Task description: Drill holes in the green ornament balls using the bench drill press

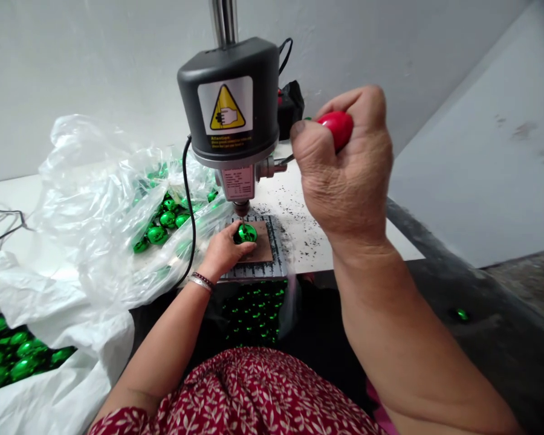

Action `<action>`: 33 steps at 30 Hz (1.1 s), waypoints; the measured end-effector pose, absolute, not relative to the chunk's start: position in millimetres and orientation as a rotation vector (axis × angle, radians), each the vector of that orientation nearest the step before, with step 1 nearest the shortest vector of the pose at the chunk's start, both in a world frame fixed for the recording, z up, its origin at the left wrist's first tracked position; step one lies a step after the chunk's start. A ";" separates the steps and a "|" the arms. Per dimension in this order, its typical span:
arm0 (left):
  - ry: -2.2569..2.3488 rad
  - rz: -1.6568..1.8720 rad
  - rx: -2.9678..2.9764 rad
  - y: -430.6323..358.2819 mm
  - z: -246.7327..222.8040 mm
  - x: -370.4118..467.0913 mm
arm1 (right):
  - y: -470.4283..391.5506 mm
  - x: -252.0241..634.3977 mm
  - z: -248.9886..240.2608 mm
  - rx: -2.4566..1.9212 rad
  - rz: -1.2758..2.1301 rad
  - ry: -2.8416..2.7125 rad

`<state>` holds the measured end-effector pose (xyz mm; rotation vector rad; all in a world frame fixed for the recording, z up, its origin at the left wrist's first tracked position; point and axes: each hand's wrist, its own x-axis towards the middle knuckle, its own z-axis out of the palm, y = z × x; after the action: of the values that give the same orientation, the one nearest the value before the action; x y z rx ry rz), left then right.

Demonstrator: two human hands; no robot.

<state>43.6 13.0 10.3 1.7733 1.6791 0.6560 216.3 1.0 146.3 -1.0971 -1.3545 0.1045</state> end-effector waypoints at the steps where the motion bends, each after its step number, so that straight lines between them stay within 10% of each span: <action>1: 1.679 0.649 1.776 12.6 9.3 43.5 | 1.6 217.4 145.3 -1.085 0.083 -1.361; 33: 1.624 0.638 1.753 10.0 1.8 40.4 | -15.4 214.1 93.4 -1.101 -0.259 -1.306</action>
<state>40.4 10.0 1.8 1.7527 1.6242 0.6385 214.1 -15.4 93.4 -1.1009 -1.3061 -0.2586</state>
